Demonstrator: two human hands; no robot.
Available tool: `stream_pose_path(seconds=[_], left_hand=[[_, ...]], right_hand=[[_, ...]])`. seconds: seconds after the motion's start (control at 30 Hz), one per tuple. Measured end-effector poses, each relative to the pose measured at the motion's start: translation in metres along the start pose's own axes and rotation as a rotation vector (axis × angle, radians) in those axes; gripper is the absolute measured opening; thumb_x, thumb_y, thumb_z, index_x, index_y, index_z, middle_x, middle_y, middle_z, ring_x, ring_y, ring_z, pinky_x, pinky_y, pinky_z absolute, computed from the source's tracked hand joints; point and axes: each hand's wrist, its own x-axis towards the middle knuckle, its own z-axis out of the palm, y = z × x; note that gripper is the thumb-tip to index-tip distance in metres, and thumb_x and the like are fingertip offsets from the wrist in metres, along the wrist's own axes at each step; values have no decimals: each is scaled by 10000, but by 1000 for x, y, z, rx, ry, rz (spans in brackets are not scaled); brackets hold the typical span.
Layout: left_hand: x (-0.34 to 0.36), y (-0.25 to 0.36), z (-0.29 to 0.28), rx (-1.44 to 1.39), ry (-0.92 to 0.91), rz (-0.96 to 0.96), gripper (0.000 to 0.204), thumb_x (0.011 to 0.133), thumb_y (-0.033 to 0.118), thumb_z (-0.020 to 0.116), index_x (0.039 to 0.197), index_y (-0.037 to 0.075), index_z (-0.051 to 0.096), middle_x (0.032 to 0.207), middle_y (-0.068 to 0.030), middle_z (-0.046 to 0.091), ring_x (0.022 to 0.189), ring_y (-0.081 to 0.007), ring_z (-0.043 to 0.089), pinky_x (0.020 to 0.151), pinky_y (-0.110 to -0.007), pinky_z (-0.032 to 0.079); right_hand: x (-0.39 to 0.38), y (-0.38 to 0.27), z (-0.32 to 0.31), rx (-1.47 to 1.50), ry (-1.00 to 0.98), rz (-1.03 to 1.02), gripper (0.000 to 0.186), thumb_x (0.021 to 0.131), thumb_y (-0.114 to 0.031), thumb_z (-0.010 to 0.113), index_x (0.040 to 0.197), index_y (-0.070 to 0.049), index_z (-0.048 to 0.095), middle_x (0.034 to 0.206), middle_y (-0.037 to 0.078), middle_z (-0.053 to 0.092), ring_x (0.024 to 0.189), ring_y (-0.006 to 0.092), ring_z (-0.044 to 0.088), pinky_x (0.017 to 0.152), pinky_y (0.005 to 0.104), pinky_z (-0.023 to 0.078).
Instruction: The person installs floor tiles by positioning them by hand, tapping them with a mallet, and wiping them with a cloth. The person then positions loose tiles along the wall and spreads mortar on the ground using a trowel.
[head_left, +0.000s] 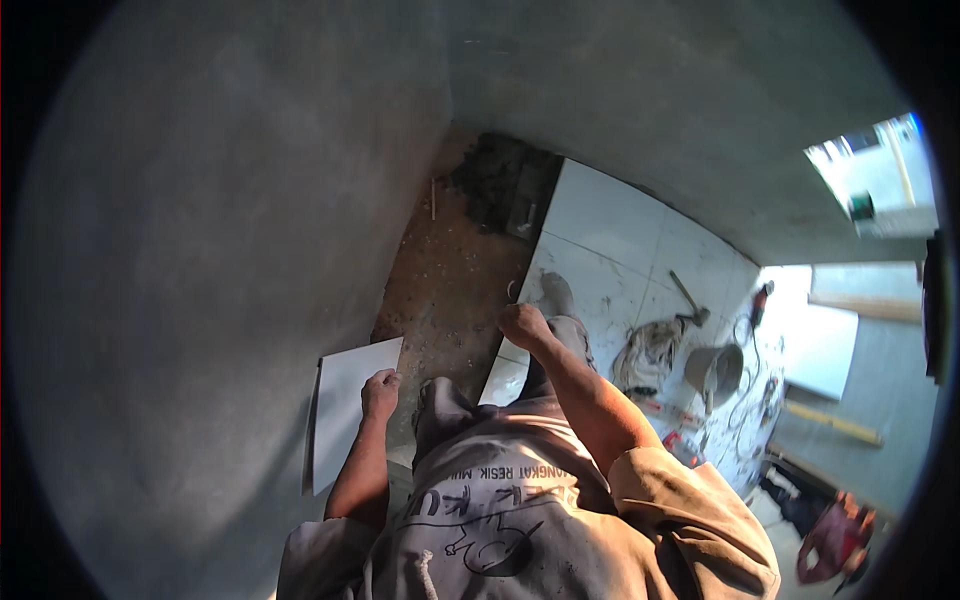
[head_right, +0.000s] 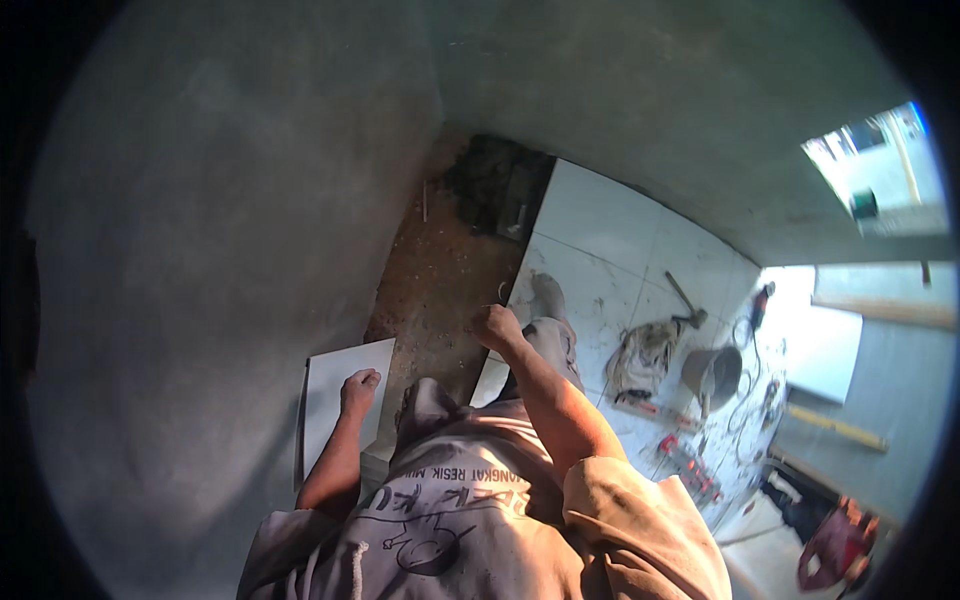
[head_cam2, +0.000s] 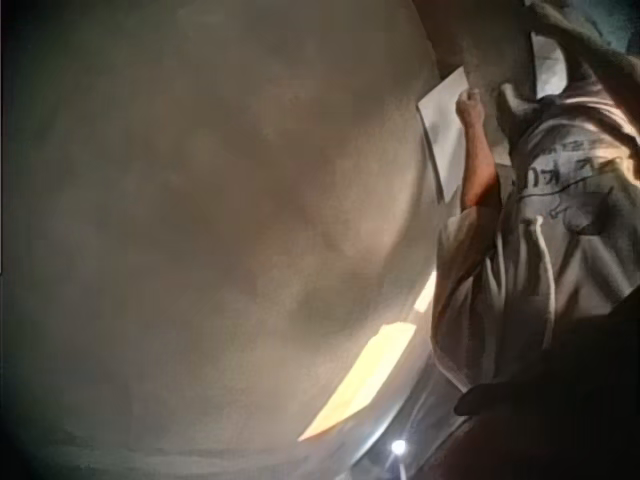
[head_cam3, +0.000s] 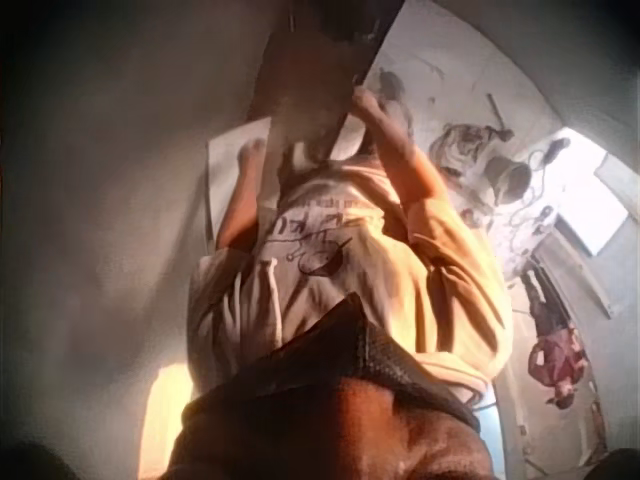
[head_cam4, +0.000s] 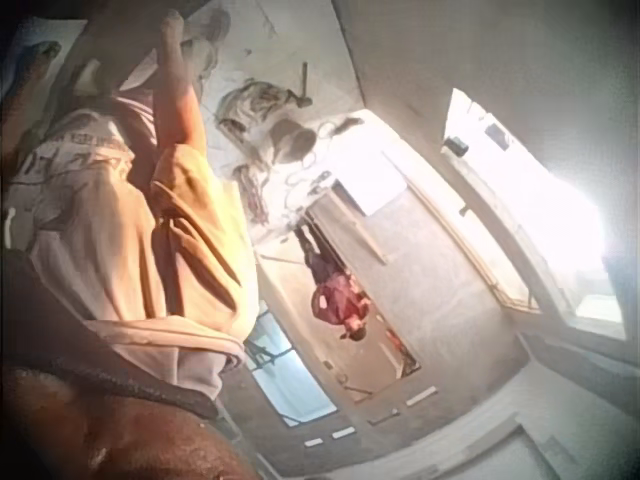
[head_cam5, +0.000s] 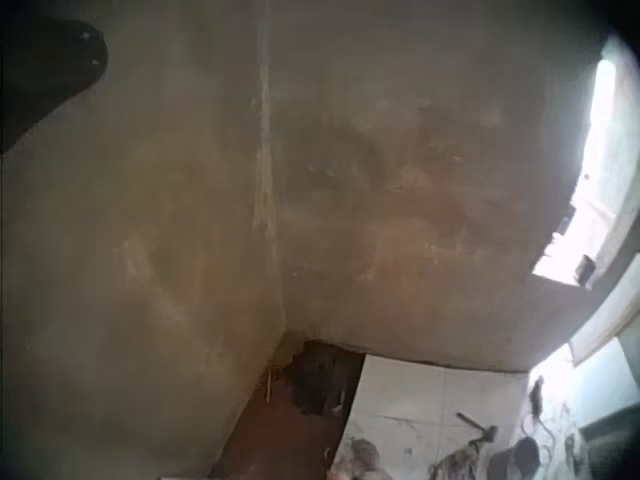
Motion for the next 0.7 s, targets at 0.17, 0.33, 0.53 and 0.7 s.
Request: stream_pose_path(seconds=[0.17, 0.33, 0.53, 0.7], left_hand=[[34, 68, 65, -59, -14, -186, 381, 847, 336, 572, 1058, 24, 634, 1050, -178, 640, 1000, -314, 604, 844, -386, 465], [91, 157, 150, -366, 38, -111, 357, 867, 265, 570, 1094, -7, 611, 1062, -198, 631, 1006, -306, 606, 852, -358, 470], [163, 189, 237, -624, 91, -170, 330, 854, 248, 604, 1061, -8, 630, 1068, -174, 641, 1014, -258, 612, 878, -331, 460], [224, 30, 292, -264, 135, -366, 432, 835, 296, 630, 1144, -2, 578, 1152, -220, 584, 1090, -336, 558, 929, -384, 436]], right_hand=[[60, 93, -11, 201, -158, 243, 267, 791, -166, 448, 810, -23, 672, 892, 225, 641, 848, 369, 631, 747, 432, 513], [108, 212, -18, -12, -273, 96, 319, 829, -215, 432, 796, -13, 676, 927, 205, 647, 891, 339, 632, 777, 445, 506], [160, 399, 20, -184, -400, 194, 294, 820, -230, 464, 840, -27, 675, 955, 171, 653, 927, 323, 623, 827, 430, 490], [255, 378, 95, 385, -191, 628, 452, 782, -390, 599, 1051, -27, 629, 1079, 192, 627, 1061, 348, 567, 928, 402, 436]])
